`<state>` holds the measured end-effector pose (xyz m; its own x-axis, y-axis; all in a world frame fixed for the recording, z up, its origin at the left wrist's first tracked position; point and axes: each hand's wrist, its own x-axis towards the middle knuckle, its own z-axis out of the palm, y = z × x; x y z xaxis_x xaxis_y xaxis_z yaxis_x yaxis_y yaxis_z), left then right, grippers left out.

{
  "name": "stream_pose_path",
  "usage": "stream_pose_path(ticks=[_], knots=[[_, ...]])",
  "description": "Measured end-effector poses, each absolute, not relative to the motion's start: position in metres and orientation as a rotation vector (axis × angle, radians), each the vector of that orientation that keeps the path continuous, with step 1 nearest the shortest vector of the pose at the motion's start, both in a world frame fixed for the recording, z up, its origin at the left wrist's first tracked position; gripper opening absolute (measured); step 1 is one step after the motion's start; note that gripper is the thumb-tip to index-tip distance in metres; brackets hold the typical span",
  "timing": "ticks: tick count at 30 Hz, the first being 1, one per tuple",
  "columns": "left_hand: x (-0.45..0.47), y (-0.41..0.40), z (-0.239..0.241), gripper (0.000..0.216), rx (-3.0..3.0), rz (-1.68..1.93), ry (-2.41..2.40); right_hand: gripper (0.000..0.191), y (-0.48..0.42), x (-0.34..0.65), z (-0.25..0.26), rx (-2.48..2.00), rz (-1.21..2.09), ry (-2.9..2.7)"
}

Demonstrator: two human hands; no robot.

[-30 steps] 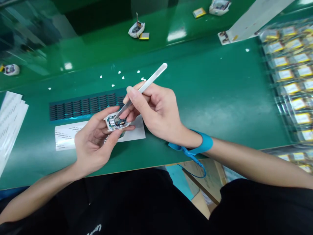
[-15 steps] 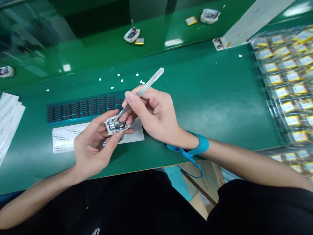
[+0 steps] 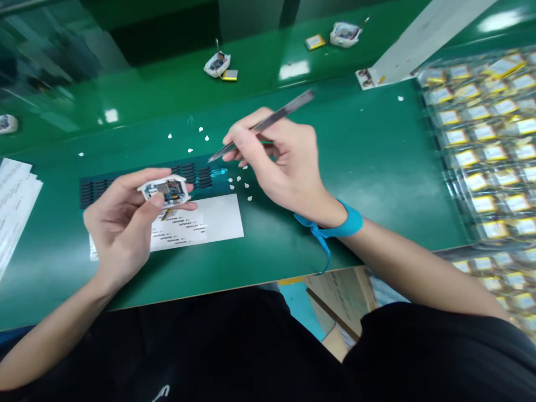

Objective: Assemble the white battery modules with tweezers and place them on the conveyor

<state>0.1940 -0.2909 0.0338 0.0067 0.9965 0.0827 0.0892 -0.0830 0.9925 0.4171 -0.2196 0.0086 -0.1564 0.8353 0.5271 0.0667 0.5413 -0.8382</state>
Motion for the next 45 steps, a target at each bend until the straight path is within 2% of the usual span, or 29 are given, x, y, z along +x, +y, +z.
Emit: stream_pose_path(ticks=[5, 11, 17, 21, 26, 29, 31, 34, 36, 38, 42, 45], knots=[[0.191, -0.280, 0.029, 0.018, 1.390, 1.227, 1.251, 0.026, -0.208, 0.418, -0.009, -0.880, 0.707, -1.900], [0.184, -0.274, 0.016, 0.014, 1.660, 1.093, 1.254, 0.036, -0.206, 0.416, -0.017, -0.886, 0.680, -1.911], [0.179, -0.262, 0.000, 0.013, 2.131, 0.850, 1.195, 0.026, -0.207, 0.418, -0.013, -0.866, 0.704, -1.990], [0.180, -0.258, -0.005, 0.013, 2.136, 0.814, 1.173, 0.017, -0.209, 0.419, -0.012, -0.791, 0.463, -2.125], [0.180, -0.263, -0.004, 0.016, 2.193, 0.804, 1.170, 0.025, -0.203, 0.422, -0.009, -0.853, 0.239, -2.019], [0.179, -0.273, 0.005, 0.021, 2.319, 0.952, 0.887, 0.034, -0.206, 0.422, -0.006, -0.737, 0.192, -2.025], [0.178, -0.276, 0.014, 0.025, 2.162, 1.141, 0.898, 0.041, -0.214, 0.422, -0.003, -0.647, 0.166, -2.018], [0.174, -0.267, 0.022, 0.012, 1.525, 1.453, 1.173, 0.049, -0.229, 0.422, 0.006, -0.623, 0.147, -2.018], [0.169, -0.256, 0.022, 0.007, 1.112, 1.433, 1.221, 0.054, -0.237, 0.424, 0.012, -0.640, 0.118, -2.064], [0.165, -0.248, 0.020, 0.012, 0.866, 1.297, 1.207, 0.058, -0.242, 0.425, 0.017, -0.635, 0.114, -2.132], [0.167, -0.250, 0.022, 0.005, 0.854, 1.233, 1.195, 0.061, -0.245, 0.426, 0.024, -0.470, 0.099, -2.264], [0.173, -0.259, 0.028, 0.006, 0.873, 1.210, 1.152, 0.050, -0.244, 0.427, 0.029, -0.377, 0.056, -2.347]])
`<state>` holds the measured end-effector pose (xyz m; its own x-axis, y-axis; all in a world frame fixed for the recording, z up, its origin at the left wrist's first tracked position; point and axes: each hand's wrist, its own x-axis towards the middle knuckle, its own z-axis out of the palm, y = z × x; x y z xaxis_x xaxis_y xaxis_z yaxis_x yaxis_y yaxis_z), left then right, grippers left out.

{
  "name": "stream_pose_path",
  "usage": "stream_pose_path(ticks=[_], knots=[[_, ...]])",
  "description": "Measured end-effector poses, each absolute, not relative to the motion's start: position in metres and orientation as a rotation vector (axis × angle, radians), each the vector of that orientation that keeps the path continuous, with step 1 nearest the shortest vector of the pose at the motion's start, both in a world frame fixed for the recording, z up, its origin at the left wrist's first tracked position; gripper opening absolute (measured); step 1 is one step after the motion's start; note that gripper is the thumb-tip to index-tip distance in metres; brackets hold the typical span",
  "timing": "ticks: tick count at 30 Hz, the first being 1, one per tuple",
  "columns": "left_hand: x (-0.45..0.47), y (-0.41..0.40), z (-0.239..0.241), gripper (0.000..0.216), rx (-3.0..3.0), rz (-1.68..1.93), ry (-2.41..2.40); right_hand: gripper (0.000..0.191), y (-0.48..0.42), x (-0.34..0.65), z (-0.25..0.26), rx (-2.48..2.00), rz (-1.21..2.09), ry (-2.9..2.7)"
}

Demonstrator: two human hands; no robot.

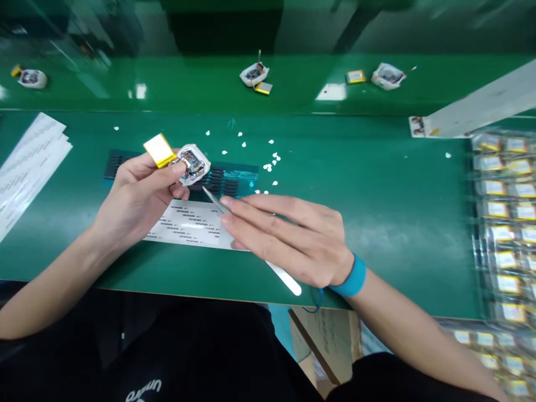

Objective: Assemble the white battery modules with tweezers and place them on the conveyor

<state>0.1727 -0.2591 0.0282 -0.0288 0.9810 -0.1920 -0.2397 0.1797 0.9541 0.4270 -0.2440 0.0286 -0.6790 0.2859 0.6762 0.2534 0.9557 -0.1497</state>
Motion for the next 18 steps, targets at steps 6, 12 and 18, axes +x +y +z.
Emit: stream_pose_path(ticks=[6, 12, 18], knots=[[0.180, -0.265, 0.033, 0.018, 0.785, 1.217, 1.186, 0.035, -0.247, 0.426, 0.034, -0.435, 0.051, -2.444], [0.185, -0.269, 0.027, 0.026, 0.758, 1.276, 1.202, 0.028, -0.251, 0.420, 0.032, -0.406, -0.024, -2.516], [0.187, -0.272, 0.024, 0.027, 0.831, 1.249, 1.220, 0.026, -0.250, 0.419, 0.029, -0.383, -0.078, -2.532]])
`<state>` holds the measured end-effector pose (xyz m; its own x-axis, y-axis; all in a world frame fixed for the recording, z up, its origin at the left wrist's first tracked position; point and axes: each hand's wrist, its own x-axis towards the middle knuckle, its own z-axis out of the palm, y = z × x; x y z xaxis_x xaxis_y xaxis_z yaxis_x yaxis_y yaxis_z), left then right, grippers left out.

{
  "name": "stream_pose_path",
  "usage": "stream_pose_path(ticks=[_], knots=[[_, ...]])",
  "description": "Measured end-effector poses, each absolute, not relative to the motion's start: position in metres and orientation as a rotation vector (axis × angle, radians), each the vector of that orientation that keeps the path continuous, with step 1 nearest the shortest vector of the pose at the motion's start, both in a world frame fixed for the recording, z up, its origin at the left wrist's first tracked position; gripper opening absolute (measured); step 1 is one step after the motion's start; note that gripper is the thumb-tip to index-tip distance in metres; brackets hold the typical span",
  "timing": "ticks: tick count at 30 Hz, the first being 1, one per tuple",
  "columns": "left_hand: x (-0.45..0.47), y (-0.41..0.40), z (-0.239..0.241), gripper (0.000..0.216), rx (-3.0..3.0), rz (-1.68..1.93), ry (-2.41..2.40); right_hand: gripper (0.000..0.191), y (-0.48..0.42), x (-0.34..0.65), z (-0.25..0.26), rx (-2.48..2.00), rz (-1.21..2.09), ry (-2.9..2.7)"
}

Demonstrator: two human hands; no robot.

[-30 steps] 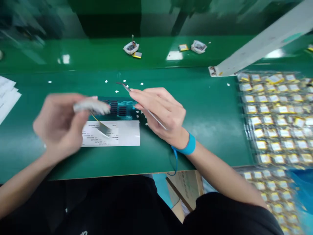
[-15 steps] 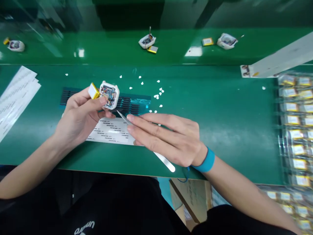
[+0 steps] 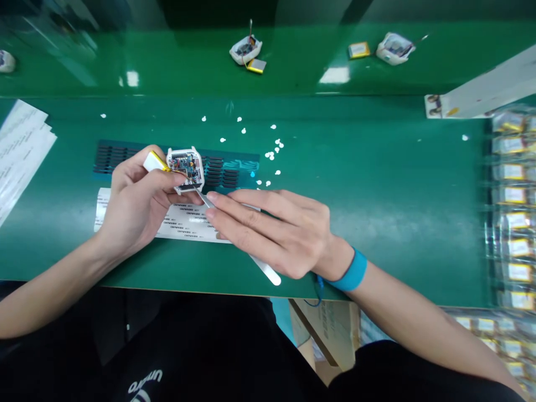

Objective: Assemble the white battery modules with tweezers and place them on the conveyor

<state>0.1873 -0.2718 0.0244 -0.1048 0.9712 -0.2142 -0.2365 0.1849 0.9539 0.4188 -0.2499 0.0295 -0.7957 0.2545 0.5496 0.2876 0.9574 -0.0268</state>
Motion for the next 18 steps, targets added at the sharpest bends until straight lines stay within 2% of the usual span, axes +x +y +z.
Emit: stream_pose_path(ticks=[5, 12, 18], knots=[[0.187, -0.272, 0.022, 0.030, 0.888, 1.238, 1.213, 0.025, -0.248, 0.422, 0.027, -0.345, -0.087, -2.562], [0.188, -0.274, 0.022, 0.027, 0.899, 1.208, 1.178, 0.024, -0.253, 0.421, 0.028, -0.440, 0.250, -2.519], [0.191, -0.275, 0.018, 0.016, 0.951, 1.268, 1.245, 0.044, -0.253, 0.418, 0.017, -0.479, 0.375, -2.376]])
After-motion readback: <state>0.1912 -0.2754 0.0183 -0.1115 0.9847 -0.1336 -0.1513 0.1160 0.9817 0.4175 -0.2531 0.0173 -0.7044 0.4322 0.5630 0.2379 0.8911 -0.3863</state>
